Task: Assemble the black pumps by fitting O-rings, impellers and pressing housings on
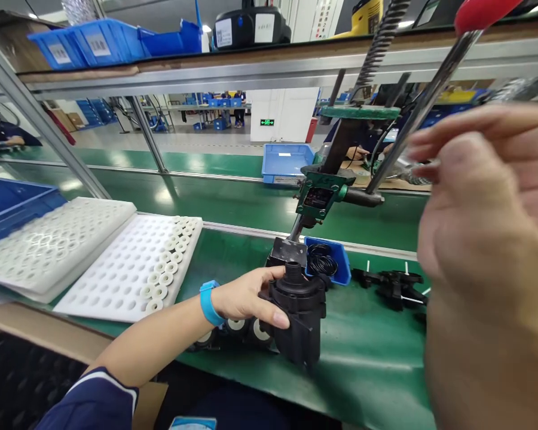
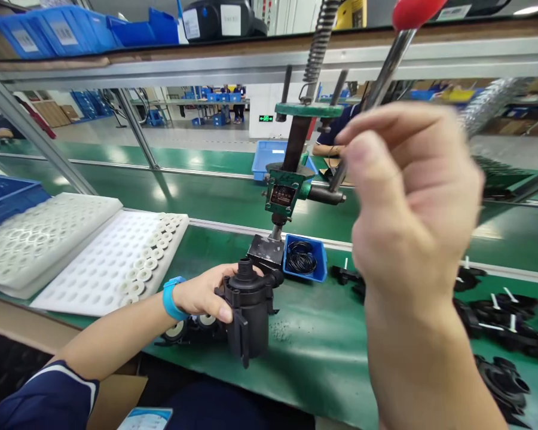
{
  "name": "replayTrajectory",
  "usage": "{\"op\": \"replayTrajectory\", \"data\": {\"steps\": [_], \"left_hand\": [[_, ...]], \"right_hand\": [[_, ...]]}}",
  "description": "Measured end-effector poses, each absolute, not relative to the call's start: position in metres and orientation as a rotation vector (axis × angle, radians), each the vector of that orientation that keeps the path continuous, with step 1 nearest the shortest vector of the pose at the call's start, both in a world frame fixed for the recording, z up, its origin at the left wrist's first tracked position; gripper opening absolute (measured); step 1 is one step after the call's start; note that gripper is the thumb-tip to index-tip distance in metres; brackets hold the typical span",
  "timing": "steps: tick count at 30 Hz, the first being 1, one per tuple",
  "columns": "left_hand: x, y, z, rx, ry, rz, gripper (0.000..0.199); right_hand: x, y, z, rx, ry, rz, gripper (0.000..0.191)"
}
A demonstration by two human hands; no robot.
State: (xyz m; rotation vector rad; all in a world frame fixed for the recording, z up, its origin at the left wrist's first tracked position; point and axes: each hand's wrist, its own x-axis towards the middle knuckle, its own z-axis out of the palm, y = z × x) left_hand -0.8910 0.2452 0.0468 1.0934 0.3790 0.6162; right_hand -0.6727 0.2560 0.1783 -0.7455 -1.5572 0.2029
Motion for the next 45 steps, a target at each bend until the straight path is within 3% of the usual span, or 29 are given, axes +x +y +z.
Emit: {"op": "replayTrajectory", "data": {"steps": [2, 7, 11, 18, 26, 31, 39, 45], "left_hand": [[-0.886, 0.232, 0.050, 1.106, 0.424, 0.599, 0.070], [-0.857, 0.189, 0.033, 1.374, 0.681, 0.765, 0.072], [-0.822, 0.167, -0.013, 1.615, 0.826, 0.852, 0.067], [-0.786, 0.165, -0.084, 1.775, 0.865, 0.814, 0.060], [-0.789, 0.175, -0.101, 1.895, 0.824, 0.758, 0.073], [-0.791, 0.178, -0.101, 1.919, 0.792, 0.752, 0.070], [-0.791, 0.177, -0.101, 1.890, 0.746, 0.790, 0.062], [-0.790, 0.173, -0.099, 1.798, 0.735, 0.782, 0.071]], "right_hand": [[-0.672, 0.225, 0.157, -0.826, -1.639, 0.243, 0.024], [-0.640, 0.166, 0.091, -1.017, -2.179, 0.208, 0.047], [-0.615, 0.137, 0.021, -1.232, -2.103, 0.228, 0.030], [-0.609, 0.123, -0.064, -1.343, -1.892, 0.361, 0.026], [-0.621, 0.124, -0.073, -1.367, -1.574, 0.523, 0.021], [-0.623, 0.126, -0.076, -1.335, -1.330, 0.513, 0.023], [-0.603, 0.124, -0.101, -1.104, -0.617, 1.010, 0.037], [-0.595, 0.115, -0.106, -0.978, -0.438, 1.243, 0.034]]}}
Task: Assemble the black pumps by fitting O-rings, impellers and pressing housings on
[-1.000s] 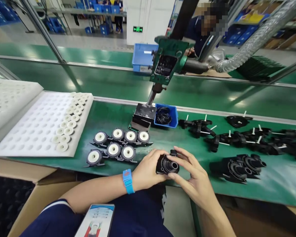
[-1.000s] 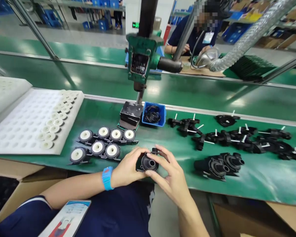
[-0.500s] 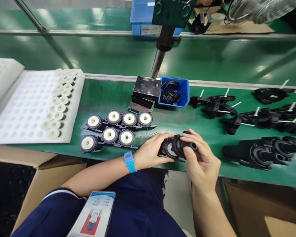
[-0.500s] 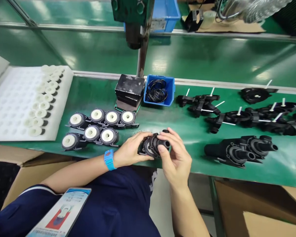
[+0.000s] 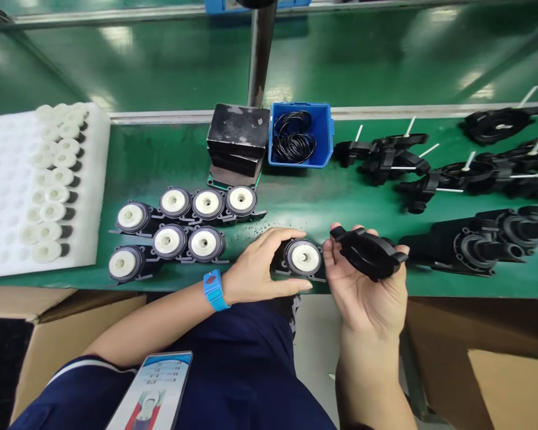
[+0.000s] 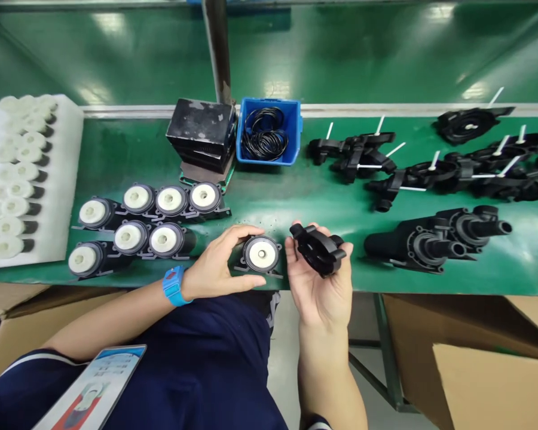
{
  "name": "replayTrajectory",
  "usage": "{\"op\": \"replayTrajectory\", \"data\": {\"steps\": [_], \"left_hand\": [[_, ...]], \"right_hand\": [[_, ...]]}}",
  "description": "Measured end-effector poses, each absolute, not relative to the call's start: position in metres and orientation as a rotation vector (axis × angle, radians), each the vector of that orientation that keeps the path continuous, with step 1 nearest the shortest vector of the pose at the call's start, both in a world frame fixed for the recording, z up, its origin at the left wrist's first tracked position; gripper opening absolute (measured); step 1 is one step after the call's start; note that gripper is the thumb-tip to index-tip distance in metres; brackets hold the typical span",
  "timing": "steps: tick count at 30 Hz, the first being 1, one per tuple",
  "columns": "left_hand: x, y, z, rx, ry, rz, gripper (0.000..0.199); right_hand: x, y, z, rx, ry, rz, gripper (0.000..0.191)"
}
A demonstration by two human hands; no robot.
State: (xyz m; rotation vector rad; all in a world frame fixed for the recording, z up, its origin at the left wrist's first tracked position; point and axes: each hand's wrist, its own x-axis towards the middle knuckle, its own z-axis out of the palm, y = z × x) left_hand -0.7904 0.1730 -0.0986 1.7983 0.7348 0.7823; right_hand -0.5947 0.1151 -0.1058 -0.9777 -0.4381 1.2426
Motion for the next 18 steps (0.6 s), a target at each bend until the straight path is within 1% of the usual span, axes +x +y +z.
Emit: {"op": "replayTrajectory", "data": {"steps": [4, 10, 13, 15, 18], "left_hand": [[-0.790, 0.170, -0.096, 1.750, 0.729, 0.756, 0.063], [-0.792, 0.170, -0.100, 1.685, 0.719, 0.702, 0.064], [-0.794, 0.170, -0.103, 1.668, 0.697, 0.687, 0.066], [-0.795, 0.170, -0.105, 1.656, 0.692, 0.687, 0.069], [-0.796, 0.170, -0.108, 1.642, 0.692, 0.700, 0.083]], "right_hand": [[-0.595, 0.111, -0.109, -0.959, -0.390, 1.226, 0.034], [-0.592, 0.107, -0.112, -0.900, -0.426, 1.257, 0.035], [-0.593, 0.105, -0.112, -0.905, -0.459, 1.253, 0.038], [-0.596, 0.105, -0.112, -0.916, -0.459, 1.234, 0.035], [-0.602, 0.104, -0.110, -0.954, -0.517, 1.139, 0.030]]}}
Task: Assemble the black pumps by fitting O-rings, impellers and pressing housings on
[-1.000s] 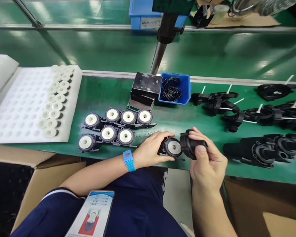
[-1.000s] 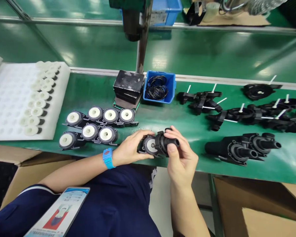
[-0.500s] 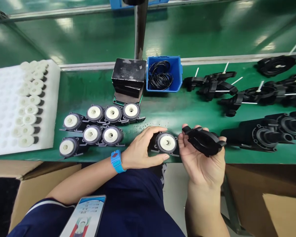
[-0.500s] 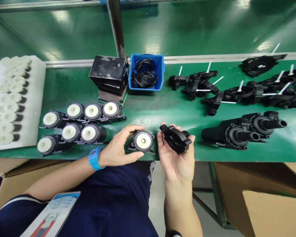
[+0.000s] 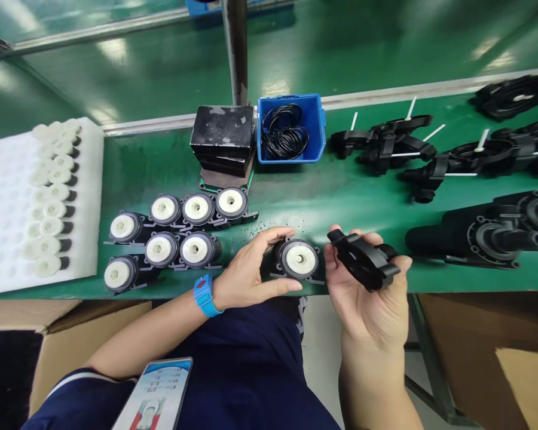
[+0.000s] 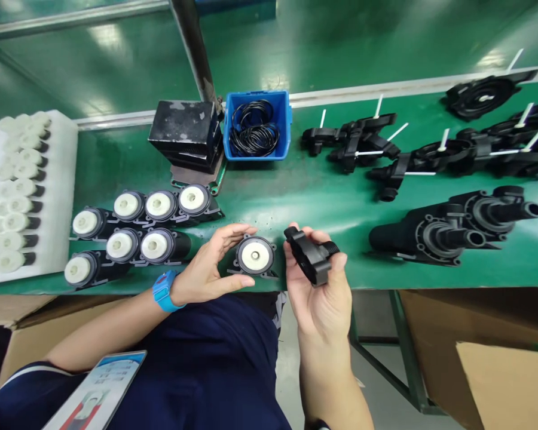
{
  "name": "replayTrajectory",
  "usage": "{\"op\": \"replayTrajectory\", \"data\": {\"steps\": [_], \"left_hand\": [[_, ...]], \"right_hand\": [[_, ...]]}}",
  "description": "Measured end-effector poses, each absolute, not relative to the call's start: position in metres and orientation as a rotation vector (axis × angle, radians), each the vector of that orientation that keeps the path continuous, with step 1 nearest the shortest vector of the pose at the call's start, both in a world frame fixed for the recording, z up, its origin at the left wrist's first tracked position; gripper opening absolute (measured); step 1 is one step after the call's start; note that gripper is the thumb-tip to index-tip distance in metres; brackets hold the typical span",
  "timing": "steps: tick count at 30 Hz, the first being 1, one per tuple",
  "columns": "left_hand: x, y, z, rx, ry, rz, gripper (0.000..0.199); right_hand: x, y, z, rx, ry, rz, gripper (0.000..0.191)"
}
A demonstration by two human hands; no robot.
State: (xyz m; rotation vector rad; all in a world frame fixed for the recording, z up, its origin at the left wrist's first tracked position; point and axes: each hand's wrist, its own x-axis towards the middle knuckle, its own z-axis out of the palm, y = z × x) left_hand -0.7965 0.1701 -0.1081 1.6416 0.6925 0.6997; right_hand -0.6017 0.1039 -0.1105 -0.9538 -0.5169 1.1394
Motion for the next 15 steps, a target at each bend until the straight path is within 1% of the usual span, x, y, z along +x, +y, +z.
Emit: {"op": "replayTrajectory", "data": {"steps": [2, 3, 7, 11, 15], "left_hand": [[-0.796, 0.170, -0.110, 1.641, 0.703, 0.703, 0.092], [-0.796, 0.170, -0.111, 1.641, 0.708, 0.708, 0.093], [-0.795, 0.171, -0.111, 1.623, 0.700, 0.736, 0.082], [-0.794, 0.171, -0.108, 1.643, 0.717, 0.751, 0.075], [-0.794, 0.173, -0.107, 1.668, 0.709, 0.759, 0.071]], "right_hand": [[-0.605, 0.104, -0.110, -1.005, -0.597, 1.044, 0.030], [-0.606, 0.104, -0.109, -1.039, -0.640, 0.998, 0.031], [-0.614, 0.104, -0.106, -1.141, -0.754, 0.817, 0.033], [-0.624, 0.104, -0.095, -1.205, -0.961, 0.558, 0.025], [-0.627, 0.104, -0.085, -1.323, -1.300, 0.337, 0.035]]}}
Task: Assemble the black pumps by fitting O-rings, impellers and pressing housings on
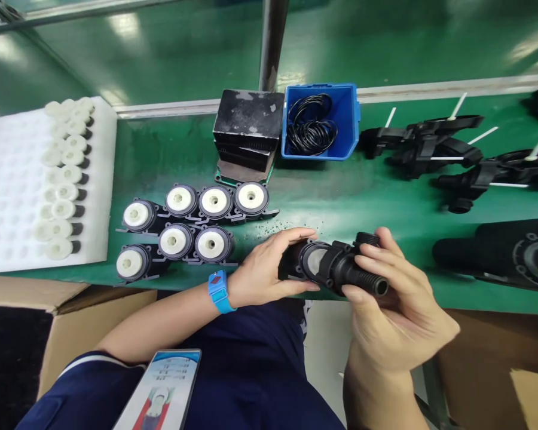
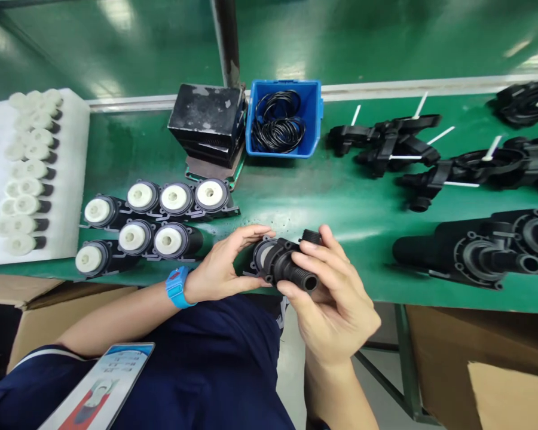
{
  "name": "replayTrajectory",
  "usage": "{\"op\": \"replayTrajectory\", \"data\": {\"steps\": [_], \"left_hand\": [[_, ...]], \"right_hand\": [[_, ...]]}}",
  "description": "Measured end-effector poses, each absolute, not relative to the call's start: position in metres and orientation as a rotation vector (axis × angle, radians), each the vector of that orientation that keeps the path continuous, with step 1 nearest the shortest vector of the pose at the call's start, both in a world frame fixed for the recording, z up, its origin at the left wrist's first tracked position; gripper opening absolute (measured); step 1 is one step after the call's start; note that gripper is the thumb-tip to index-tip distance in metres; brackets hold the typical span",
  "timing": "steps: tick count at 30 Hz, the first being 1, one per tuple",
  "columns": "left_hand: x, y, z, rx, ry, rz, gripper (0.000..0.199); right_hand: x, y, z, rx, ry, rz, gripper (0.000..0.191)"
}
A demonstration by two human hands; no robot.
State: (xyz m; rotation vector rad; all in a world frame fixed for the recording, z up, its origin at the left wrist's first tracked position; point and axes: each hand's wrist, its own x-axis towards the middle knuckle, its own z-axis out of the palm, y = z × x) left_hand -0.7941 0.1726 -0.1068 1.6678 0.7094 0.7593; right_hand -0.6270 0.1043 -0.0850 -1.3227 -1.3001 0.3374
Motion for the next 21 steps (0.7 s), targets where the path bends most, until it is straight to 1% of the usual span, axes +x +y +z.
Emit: {"op": "replayTrajectory", "data": {"steps": [4, 10, 15, 21], "left_hand": [[-0.796, 0.175, -0.109, 1.704, 0.679, 0.751, 0.073], [-0.797, 0.177, -0.112, 1.720, 0.694, 0.743, 0.071], [-0.797, 0.178, -0.111, 1.716, 0.719, 0.689, 0.070], [-0.797, 0.178, -0.109, 1.741, 0.713, 0.714, 0.065]], "right_hand": [[-0.627, 0.109, -0.082, -1.342, -1.568, 0.254, 0.046], [-0.627, 0.113, -0.072, -1.450, -1.632, 0.305, 0.059], [-0.618, 0.115, -0.064, -1.493, -1.844, 0.285, 0.059], [-0.618, 0.114, -0.067, -1.526, -1.914, 0.216, 0.057]]}}
